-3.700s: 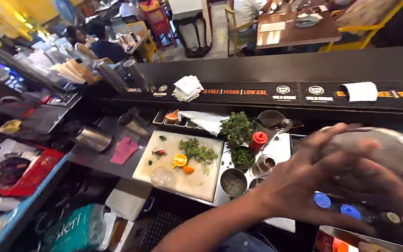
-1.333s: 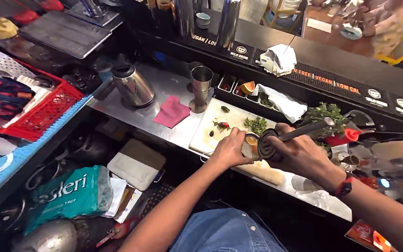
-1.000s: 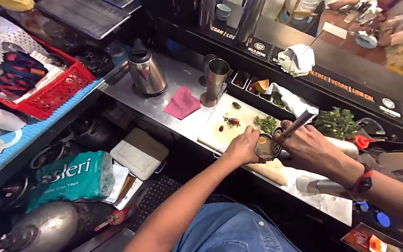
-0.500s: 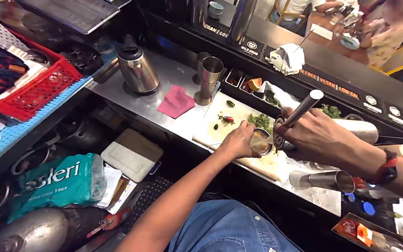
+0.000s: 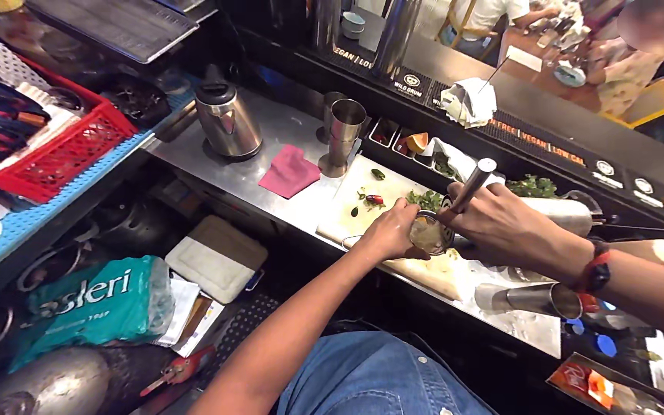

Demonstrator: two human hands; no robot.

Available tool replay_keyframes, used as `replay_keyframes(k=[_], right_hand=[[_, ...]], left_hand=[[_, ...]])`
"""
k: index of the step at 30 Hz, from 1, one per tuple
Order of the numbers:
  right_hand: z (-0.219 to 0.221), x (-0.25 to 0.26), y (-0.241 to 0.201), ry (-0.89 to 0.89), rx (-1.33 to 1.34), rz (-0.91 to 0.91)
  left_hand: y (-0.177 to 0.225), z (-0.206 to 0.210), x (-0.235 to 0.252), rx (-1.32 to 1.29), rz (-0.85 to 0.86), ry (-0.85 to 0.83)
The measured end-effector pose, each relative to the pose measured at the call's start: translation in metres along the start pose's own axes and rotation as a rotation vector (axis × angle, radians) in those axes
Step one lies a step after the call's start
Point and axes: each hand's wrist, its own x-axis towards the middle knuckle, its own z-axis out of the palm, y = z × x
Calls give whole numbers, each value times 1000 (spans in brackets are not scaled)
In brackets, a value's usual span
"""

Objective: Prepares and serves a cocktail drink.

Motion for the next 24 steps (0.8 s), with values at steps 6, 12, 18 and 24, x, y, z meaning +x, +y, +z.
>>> replay_keyframes(k=[6,12,18,24], right_hand=[[-8,1,3,-32,-28,6],[3,3,4,2,2,-17],[-15,0,11,6,-29,-26],[-23,-2,16,6,-59,-36]], left_hand=[[1,-1,1,-19,7,8],[0,-5,3,-29,27,12],[0,-7,5,-9,33,5],[-3,-6,7,-7,24,6]])
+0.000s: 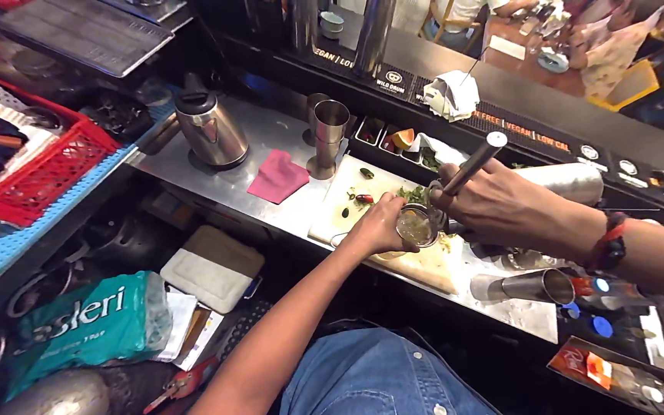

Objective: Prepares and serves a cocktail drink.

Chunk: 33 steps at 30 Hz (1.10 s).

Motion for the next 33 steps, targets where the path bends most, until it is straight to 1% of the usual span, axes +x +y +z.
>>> replay_keyframes(k=[4,7,11,16,19,22,24,27,29,31,33], right_hand=[[6,3,-6,-34,3,-15],[11,7,-10,-4,23,-31],[3,9,-9,-19,17,-40],[-15,4,-3,-15,19,-17],[-19,0,3,27,23,10],[-16,-5,7,0,55,34],[1,-9,6,8,152,72],[37,-15,3,25,412,158],[54,-20,5,79,560,203],[56,-24,7,169,647,264],[48,-27,6,272,671,324]], left_hand=[[2,0,0,-6,17,14],[1,0,0,-3,19,15],[-1,1,-1,-10,47,37],[0,-3,-3,-39,5,11],[-1,-4,-3,-51,11,21],[1,-8,-5,-63,16,29],[1,-9,-5,-103,27,41],[-6,-6,-3,-152,47,35],[-10,-4,-2,-138,41,29],[-12,-5,-3,-112,26,14],[-15,-4,-3,-119,36,17]])
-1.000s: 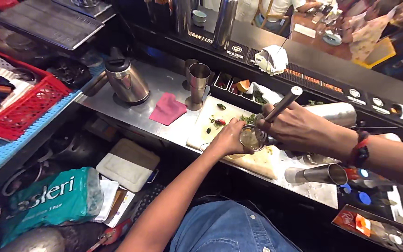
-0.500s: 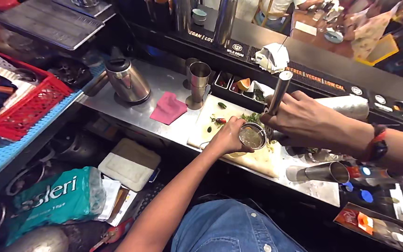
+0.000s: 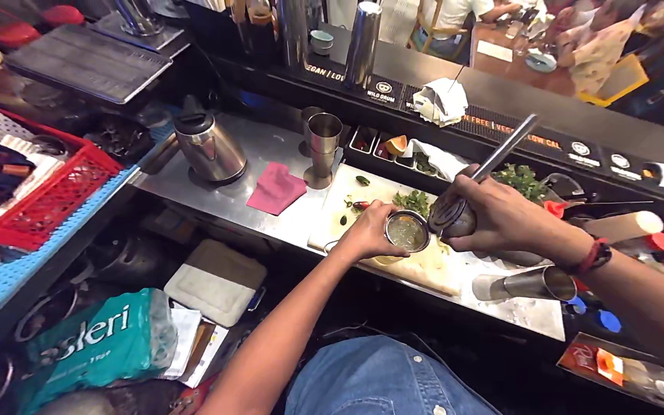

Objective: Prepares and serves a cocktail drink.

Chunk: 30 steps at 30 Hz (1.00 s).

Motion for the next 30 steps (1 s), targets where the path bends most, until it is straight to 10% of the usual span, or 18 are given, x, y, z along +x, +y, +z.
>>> replay_keyframes(k=[30], right_hand=[[18,2,-4,-9,-183,-80]], left_hand=[[-21,5,-5,-122,4,5]])
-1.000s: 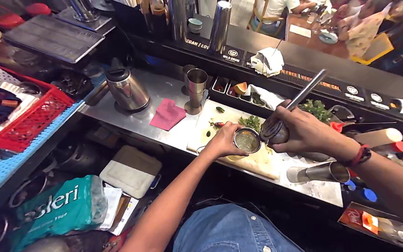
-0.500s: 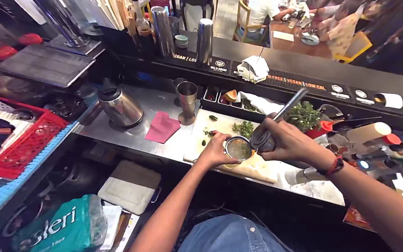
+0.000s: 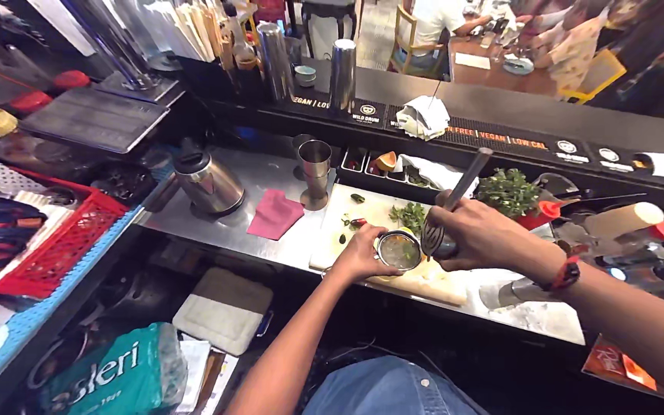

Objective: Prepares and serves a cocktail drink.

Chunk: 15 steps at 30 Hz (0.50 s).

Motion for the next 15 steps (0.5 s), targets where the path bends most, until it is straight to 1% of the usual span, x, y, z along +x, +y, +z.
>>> replay_keyframes(k=[2,7,9,12,15], right_hand=[[-10,5,-6,3,-55,-22],[-37,23,-14,-154,-234,-112],[-45,30,-17,-180,-288,-155],[-49,36,-20,-257,-384,-212],[-46,41,-25,-317,-399,-231]], left_hand=[[3,-1,-1,12,-18,-12],[12,-6,6,84,5,-44],[11,-7,6,104,24,-39],[8,-7,5,131,46,-39],[12,-7,5,138,35,-45]])
